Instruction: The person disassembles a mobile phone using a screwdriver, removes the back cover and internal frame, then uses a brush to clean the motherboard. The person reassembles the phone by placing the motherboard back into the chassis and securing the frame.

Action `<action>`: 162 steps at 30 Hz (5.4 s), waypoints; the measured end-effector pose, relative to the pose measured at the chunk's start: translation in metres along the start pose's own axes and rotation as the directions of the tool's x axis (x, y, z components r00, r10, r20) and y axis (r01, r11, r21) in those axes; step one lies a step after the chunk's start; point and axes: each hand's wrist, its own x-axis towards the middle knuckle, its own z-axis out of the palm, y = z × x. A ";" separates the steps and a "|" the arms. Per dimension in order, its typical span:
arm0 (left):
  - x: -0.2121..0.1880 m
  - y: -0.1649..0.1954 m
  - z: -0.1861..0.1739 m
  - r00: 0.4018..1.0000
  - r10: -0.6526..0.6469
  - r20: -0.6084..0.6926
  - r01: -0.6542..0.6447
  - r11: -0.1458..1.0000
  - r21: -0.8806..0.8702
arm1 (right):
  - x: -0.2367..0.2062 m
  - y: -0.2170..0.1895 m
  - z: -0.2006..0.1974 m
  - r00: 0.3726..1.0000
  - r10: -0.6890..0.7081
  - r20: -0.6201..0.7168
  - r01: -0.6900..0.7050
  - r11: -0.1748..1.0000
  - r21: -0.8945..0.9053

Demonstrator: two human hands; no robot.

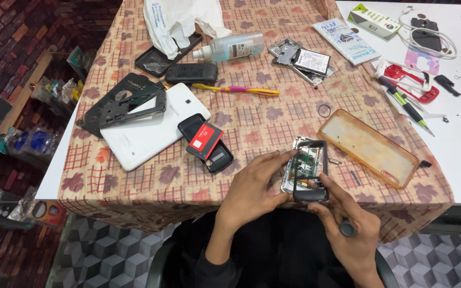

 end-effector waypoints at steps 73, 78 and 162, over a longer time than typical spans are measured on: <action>0.096 -0.048 -0.017 0.974 -0.091 -0.208 0.183 0.858 0.480 | 0.203 0.047 0.022 0.676 -0.195 0.711 0.388 0.914 -0.118; 0.091 -0.051 -0.019 0.966 -0.004 -0.257 0.120 0.893 0.434 | 0.205 0.040 0.021 0.612 -0.352 0.709 0.438 0.896 0.067; 0.113 -0.095 -0.011 0.863 -0.196 -0.465 -0.056 0.879 -0.474 | 0.236 0.018 0.121 0.698 -0.556 0.451 0.636 0.771 -0.033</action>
